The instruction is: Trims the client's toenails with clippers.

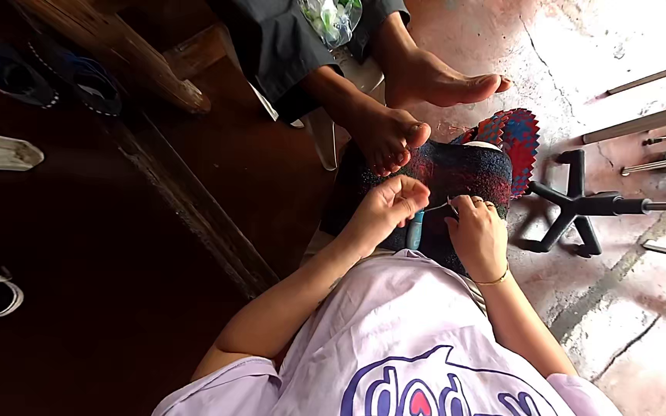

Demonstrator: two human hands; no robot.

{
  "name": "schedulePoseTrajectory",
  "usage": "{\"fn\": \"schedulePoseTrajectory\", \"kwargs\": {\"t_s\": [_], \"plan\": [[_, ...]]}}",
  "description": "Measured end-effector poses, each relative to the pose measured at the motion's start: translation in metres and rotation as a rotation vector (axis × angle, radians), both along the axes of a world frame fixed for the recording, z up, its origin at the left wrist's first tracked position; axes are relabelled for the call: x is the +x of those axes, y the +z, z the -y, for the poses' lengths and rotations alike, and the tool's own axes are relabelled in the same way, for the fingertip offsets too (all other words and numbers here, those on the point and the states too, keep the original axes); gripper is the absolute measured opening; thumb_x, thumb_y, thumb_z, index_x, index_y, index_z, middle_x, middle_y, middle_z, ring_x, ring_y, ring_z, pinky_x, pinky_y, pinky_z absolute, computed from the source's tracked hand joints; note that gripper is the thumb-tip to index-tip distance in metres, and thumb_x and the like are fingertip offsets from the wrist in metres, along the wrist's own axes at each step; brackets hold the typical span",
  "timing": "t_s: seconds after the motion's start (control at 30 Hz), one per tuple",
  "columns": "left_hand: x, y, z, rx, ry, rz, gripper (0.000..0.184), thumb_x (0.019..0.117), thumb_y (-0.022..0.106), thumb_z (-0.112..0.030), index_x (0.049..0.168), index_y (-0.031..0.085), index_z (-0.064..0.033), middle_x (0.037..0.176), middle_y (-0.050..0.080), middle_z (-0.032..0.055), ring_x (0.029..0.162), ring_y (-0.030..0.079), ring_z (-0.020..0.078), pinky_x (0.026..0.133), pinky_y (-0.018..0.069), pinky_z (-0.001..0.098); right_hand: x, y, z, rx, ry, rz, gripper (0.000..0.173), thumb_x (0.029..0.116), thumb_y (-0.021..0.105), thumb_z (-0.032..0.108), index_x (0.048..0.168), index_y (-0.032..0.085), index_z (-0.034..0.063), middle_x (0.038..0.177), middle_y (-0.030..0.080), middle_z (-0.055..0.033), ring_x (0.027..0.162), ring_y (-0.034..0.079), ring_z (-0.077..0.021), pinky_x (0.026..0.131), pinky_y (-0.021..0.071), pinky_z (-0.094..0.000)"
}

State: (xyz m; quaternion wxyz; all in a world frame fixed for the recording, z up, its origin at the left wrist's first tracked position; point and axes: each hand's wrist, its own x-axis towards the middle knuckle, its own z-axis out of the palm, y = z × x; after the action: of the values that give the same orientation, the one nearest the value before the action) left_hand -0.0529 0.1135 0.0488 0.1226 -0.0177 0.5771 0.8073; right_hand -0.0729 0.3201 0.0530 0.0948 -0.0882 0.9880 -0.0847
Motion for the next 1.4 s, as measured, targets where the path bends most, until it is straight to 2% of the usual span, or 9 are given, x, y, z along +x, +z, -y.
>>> {"fn": "schedulePoseTrajectory", "kwargs": {"t_s": [0.17, 0.33, 0.5, 0.57, 0.67, 0.9, 1.03, 1.2, 1.4], "plan": [[0.015, -0.017, 0.032, 0.143, -0.021, 0.148, 0.02, 0.1037, 0.054, -0.025, 0.112, 0.067, -0.0125, 0.096, 0.068, -0.0022, 0.072, 0.061, 0.0034, 0.061, 0.052, 0.018, -0.015, 0.01, -0.008, -0.157, -0.022, 0.149, 0.009, 0.09, 0.069, 0.002, 0.098, 0.071, -0.0006, 0.092, 0.07, -0.0206, 0.086, 0.069, -0.0391, 0.075, 0.055, -0.0606], [-0.003, -0.011, 0.046, 0.389, 0.073, 0.451, 0.051, 0.1089, 0.029, -0.052, 0.119, 0.064, -0.0164, 0.104, 0.071, 0.0019, 0.075, 0.067, 0.0063, 0.056, 0.0528, 0.0175, -0.017, 0.02, -0.031, -0.838, 0.046, 0.373, 0.035, 0.0927, 0.07, 0.007, 0.127, 0.074, 0.0134, 0.081, 0.065, 0.0038, 0.061, 0.054, -0.0011, 0.056, 0.0467, -0.0173], [-0.026, -0.01, 0.033, 0.538, 0.066, 0.476, 0.036, 0.1103, 0.039, -0.035, 0.112, 0.068, -0.0145, 0.096, 0.071, 0.0031, 0.079, 0.069, 0.0103, 0.066, 0.0582, 0.0236, -0.015, 0.026, -0.021, -1.221, -0.18, 0.561, 0.023, 0.1039, 0.054, 0.017, 0.094, 0.075, 0.0114, 0.084, 0.07, 0.0033, 0.073, 0.064, -0.0032, 0.069, 0.055, -0.0185], [-0.03, -0.011, 0.03, 0.573, 0.075, 0.453, 0.035, 0.1105, 0.039, -0.03, 0.108, 0.069, -0.013, 0.098, 0.072, 0.0035, 0.085, 0.07, 0.0121, 0.073, 0.0595, 0.0267, -0.017, 0.026, -0.018, -1.247, -0.136, 0.553, 0.029, 0.1074, 0.048, 0.023, 0.095, 0.072, 0.0127, 0.1, 0.074, -0.0011, 0.089, 0.068, -0.0079, 0.079, 0.0566, -0.0225], [-0.034, -0.009, 0.027, 0.656, 0.132, 0.463, 0.028, 0.1095, 0.041, -0.02, 0.105, 0.066, -0.009, 0.096, 0.07, 0.0067, 0.084, 0.07, 0.0133, 0.076, 0.0605, 0.0276, -0.017, 0.024, -0.005, -1.239, -0.108, 0.443, 0.025, 0.1078, 0.05, 0.016, 0.106, 0.073, 0.006, 0.079, 0.073, -0.0027, 0.062, 0.061, -0.0025, 0.057, 0.0488, -0.0151], [-0.036, -0.009, 0.013, 0.647, 0.203, 0.481, 0.013, 0.1068, 0.05, -0.018, 0.114, 0.06, -0.015, 0.094, 0.067, 0.0032, 0.08, 0.067, 0.01, 0.071, 0.0573, 0.0233, -0.025, 0.036, 0.016, -1.249, -0.122, 0.631, 0.029, 0.1075, 0.045, 0.012, 0.13, 0.063, 0.0075, 0.079, 0.066, -0.0033, 0.051, 0.054, -0.0049, 0.048, 0.0509, -0.0183], [-0.038, -0.01, 0.008, 0.654, 0.23, 0.485, 0.012, 0.1061, 0.052, -0.016, 0.117, 0.058, -0.0156, 0.098, 0.067, 0.003, 0.084, 0.066, 0.0101, 0.073, 0.0565, 0.0239, -0.03, 0.041, 0.019, -1.311, -0.206, 0.742, 0.041, 0.1097, 0.032, 0.027, 0.122, 0.067, 0.0105, 0.083, 0.066, -0.0002, 0.061, 0.057, -0.0049, 0.06, 0.0523, -0.0204], [-0.042, -0.014, 0.003, 0.685, 0.236, 0.461, 0.013, 0.1055, 0.052, -0.012, 0.118, 0.056, -0.0137, 0.098, 0.067, 0.0042, 0.083, 0.067, 0.0102, 0.072, 0.0561, 0.0223, -0.032, 0.035, 0.008, -1.4, -0.203, 0.991, 0.033, 0.091, 0.062, 0.001, 0.122, 0.065, 0.0121, 0.095, 0.067, -0.0041, 0.076, 0.066, -0.0106, 0.074, 0.0604, -0.0271], [-0.044, -0.008, 0.0, 0.622, 0.268, 0.493, 0.014, 0.1057, 0.052, -0.013, 0.119, 0.055, -0.0155, 0.095, 0.065, 0.0018, 0.083, 0.064, 0.0096, 0.072, 0.0536, 0.0239, -0.028, 0.035, 0.017, -0.915, 0.08, 0.368, 0.02, 0.1048, 0.055, 0.013, 0.122, 0.063, 0.0077, 0.071, 0.065, 0.0019, 0.048, 0.054, -0.0023, 0.042, 0.0455, -0.0157]]}}
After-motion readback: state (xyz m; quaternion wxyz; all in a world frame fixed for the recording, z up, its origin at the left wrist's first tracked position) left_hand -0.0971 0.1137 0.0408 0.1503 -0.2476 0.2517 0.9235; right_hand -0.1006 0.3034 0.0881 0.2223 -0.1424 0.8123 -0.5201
